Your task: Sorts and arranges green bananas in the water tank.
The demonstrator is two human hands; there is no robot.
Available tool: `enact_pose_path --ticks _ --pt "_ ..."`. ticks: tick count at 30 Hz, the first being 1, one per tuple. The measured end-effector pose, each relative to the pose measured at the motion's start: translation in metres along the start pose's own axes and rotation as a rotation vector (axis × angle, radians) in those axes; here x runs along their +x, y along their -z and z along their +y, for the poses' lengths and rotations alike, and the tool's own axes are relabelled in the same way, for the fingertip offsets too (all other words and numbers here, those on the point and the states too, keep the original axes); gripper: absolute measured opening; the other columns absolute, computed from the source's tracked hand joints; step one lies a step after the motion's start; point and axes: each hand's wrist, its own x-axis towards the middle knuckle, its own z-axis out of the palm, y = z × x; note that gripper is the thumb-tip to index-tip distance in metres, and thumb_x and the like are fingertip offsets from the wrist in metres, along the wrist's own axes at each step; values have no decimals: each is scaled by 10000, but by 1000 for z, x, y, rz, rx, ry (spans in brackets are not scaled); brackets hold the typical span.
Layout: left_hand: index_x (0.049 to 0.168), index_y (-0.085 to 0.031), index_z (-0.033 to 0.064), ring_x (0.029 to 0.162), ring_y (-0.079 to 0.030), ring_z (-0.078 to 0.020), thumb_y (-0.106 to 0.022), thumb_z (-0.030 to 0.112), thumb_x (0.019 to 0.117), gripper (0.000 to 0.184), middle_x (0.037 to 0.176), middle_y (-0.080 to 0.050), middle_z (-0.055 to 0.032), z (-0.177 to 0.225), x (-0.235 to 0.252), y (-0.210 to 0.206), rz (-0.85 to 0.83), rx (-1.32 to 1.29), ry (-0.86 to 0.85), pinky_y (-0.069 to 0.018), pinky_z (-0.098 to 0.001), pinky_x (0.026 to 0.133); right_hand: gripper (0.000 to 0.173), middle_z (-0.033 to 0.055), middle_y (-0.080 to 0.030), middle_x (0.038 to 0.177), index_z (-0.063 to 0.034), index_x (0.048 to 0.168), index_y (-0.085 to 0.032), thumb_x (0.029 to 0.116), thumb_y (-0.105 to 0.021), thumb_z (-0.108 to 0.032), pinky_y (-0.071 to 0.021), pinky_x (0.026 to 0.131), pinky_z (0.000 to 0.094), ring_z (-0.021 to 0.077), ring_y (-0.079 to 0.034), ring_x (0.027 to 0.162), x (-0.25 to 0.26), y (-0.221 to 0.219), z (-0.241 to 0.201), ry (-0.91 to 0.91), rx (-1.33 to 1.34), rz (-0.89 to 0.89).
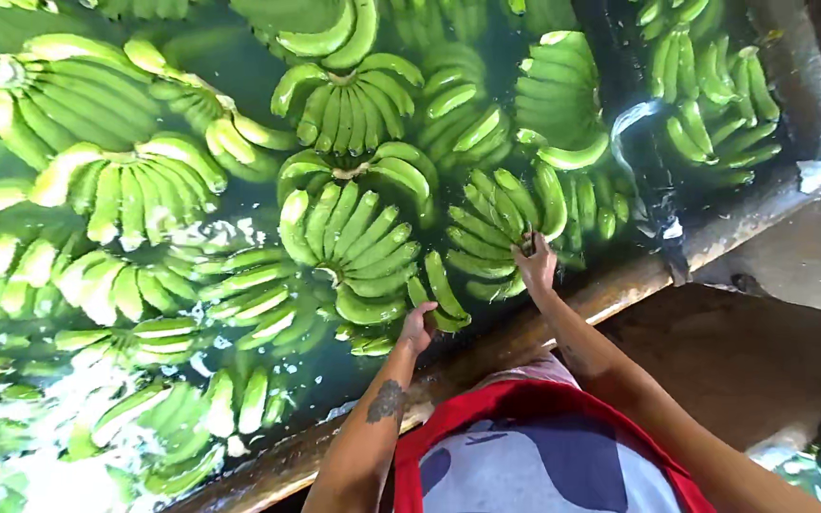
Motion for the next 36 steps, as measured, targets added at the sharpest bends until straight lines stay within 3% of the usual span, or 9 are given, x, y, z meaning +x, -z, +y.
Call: enact_pose_path --ticks 3,12,19,26,27,28,29,30,36 --pt "1284 -558 -18 1020 -647 -250 -569 107 984 325 1151 -651 -176 -2 10 -9 238 39 157 -557 -437 874 351 172 -719 1011 -35 1173 -695 866 -778 -182 -559 847 552 333 -697 924 6 6 -4 -12 -4 -25" --pt "1302 -536 -47 1032 -653 -276 -625 29 933 387 1173 -646 -215 -8 5 7 221 107 86 -566 -444 871 394 202 -705 1020 -100 1207 -679 837 -793 -174 -529 833 647 414 -676 972 8 140 -74 -21 -365 -325" --pt "1401 -477 -41 1149 -614 -330 -646 56 923 516 1294 -602 -250 -9 -12 6 201 185 -7 -538 -511 946 327 223 -705 988 -67 1079 -722 796 -865 -147 -529 806 682 443 -673 935 50 273 -50 194 -526 -324" --pt "1457 -429 -36 1247 -562 -376 -667 27 910 600 1383 -548 -274 -11 -21 14 202 320 -35 -498 -558 1011 431 260 -688 1194 -99 1270 -698 846 -781 -94 -481 887 733 503 -644 1102 101 358 -57 227 -813 -79" --pt "1446 -440 -46 1245 -560 -376 -663 35 915 581 1376 -551 -278 -11 -18 14 201 346 -33 -493 -557 1016 464 258 -632 1343 -121 1389 -635 930 -703 -93 -456 991 708 495 -592 1234 96 374 -71 138 -831 -99" --pt "1431 -454 -52 1232 -566 -374 -660 46 922 558 1362 -559 -280 -11 -16 15 202 371 -28 -495 -553 1010 537 219 -441 1568 -170 1562 -438 1043 -570 -133 -375 1138 651 452 -430 1434 97 396 -93 -48 -851 -277" --pt "1409 -477 -54 1215 -580 -372 -658 58 926 527 1343 -575 -276 -11 -14 16 207 396 -14 -503 -553 997 447 255 -593 1397 -150 1392 -639 951 -671 -80 -456 1000 706 498 -563 1274 114 384 -60 91 -763 76" --pt "1396 -493 -54 1210 -585 -370 -656 71 933 506 1336 -583 -270 -11 -11 16 210 420 3 -506 -554 993 436 270 -608 1346 -153 1324 -683 895 -730 -90 -479 912 732 520 -585 1209 139 382 -38 137 -701 215" --pt "1319 -541 -88 1148 -607 -386 -657 67 936 430 1268 -614 -287 -12 -9 9 264 443 4 -517 -567 948 411 251 -667 1258 -124 1296 -684 906 -756 -231 -469 939 751 492 -619 1175 168 339 13 -20 -387 21"
